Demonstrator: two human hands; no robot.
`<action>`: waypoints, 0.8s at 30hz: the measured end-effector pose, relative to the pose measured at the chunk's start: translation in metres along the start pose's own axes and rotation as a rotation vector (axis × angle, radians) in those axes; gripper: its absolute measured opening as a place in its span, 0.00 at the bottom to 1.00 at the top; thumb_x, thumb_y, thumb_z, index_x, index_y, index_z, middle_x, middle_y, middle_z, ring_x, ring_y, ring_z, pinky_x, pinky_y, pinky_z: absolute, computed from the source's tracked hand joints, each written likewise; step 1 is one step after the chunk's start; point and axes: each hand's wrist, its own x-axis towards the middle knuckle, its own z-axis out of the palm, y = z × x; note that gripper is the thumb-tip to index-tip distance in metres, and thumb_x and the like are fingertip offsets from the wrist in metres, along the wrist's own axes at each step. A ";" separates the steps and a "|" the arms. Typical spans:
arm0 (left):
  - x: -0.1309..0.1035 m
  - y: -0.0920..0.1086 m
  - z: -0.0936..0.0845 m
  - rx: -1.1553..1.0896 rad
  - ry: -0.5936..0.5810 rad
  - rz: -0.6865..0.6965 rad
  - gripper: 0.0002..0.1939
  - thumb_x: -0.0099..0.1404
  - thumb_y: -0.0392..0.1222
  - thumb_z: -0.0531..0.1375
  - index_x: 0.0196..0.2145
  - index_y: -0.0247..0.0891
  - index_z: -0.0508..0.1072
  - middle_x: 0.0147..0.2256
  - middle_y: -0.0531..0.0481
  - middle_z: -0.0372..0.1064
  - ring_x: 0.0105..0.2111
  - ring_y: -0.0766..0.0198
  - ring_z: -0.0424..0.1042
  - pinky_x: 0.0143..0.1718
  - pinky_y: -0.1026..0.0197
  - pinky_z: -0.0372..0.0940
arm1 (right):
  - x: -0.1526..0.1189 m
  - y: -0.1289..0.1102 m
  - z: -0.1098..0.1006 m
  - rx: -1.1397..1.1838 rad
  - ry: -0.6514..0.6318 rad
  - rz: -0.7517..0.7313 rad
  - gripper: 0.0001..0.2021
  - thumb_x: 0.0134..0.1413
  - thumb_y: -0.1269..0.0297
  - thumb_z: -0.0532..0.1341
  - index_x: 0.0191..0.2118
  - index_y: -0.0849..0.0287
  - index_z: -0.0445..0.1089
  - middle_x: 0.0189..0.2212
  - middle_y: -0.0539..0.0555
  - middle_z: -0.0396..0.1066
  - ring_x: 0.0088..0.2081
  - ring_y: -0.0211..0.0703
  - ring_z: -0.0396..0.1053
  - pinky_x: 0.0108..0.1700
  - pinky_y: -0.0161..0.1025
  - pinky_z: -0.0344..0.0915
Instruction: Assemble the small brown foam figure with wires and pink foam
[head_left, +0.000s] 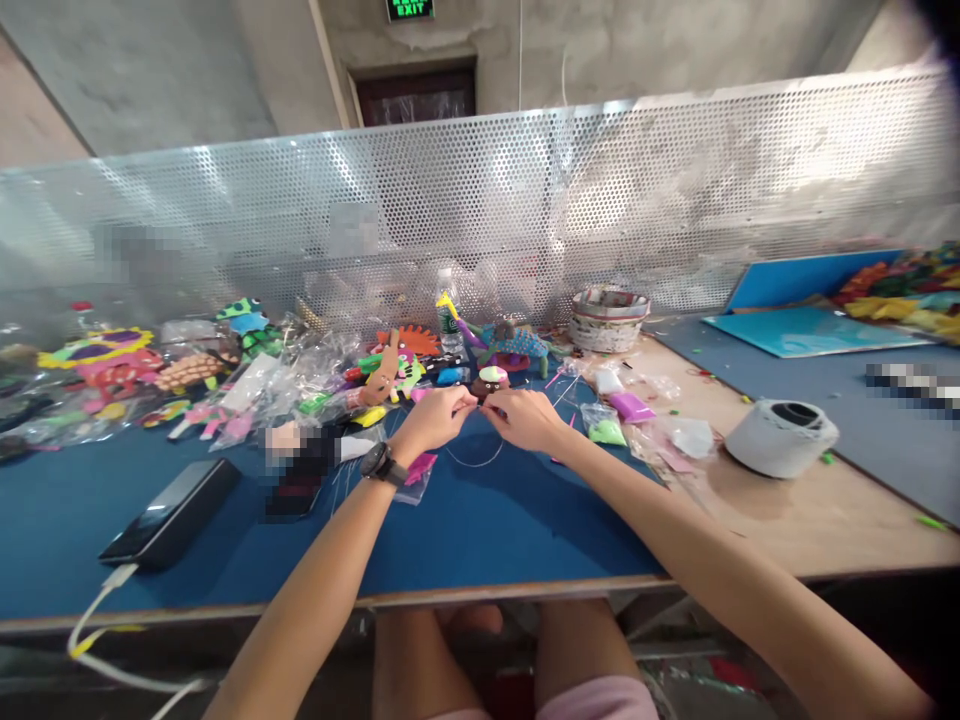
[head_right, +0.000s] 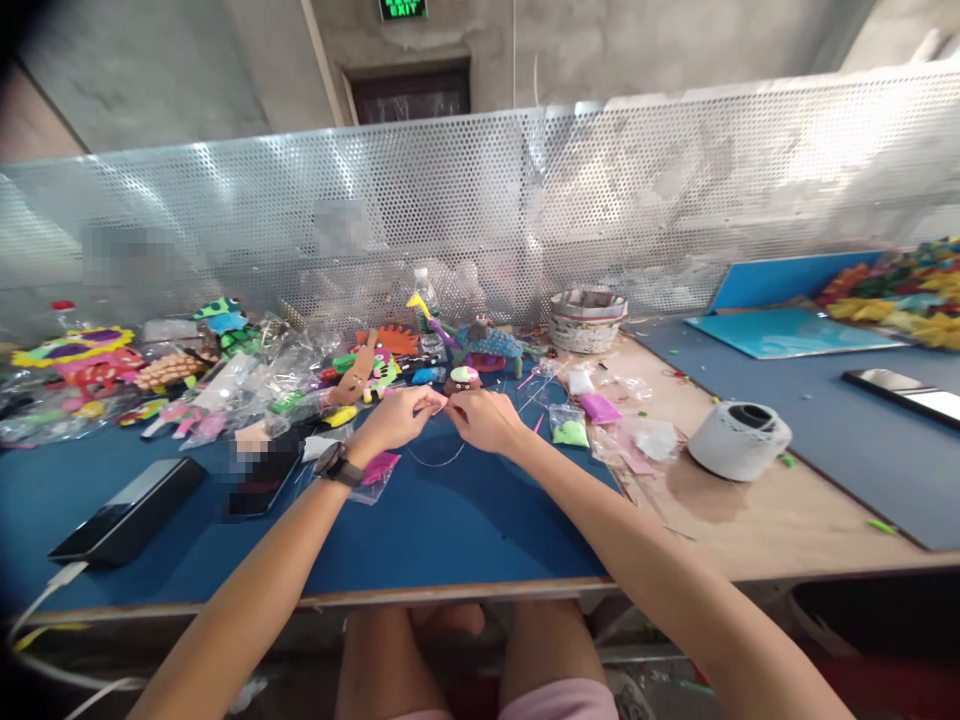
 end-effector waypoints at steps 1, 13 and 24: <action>0.000 -0.001 0.000 -0.006 -0.004 0.004 0.10 0.69 0.41 0.56 0.41 0.39 0.77 0.39 0.45 0.77 0.39 0.58 0.75 0.40 0.60 0.66 | 0.000 0.001 -0.001 -0.015 -0.004 -0.011 0.14 0.68 0.56 0.53 0.39 0.53 0.75 0.35 0.55 0.78 0.33 0.45 0.73 0.30 0.37 0.52; 0.003 -0.005 -0.004 -0.286 0.045 -0.131 0.19 0.68 0.54 0.58 0.44 0.35 0.76 0.36 0.45 0.76 0.32 0.61 0.73 0.31 0.63 0.67 | 0.001 0.020 0.002 0.104 0.145 0.097 0.16 0.69 0.57 0.52 0.50 0.49 0.76 0.36 0.53 0.80 0.35 0.45 0.76 0.34 0.36 0.60; 0.006 -0.005 -0.003 -0.562 -0.043 -0.221 0.25 0.68 0.61 0.55 0.44 0.35 0.73 0.25 0.50 0.72 0.19 0.67 0.67 0.22 0.64 0.63 | -0.004 0.017 -0.002 0.230 0.238 0.126 0.19 0.68 0.55 0.52 0.53 0.50 0.76 0.28 0.51 0.77 0.27 0.41 0.71 0.31 0.34 0.57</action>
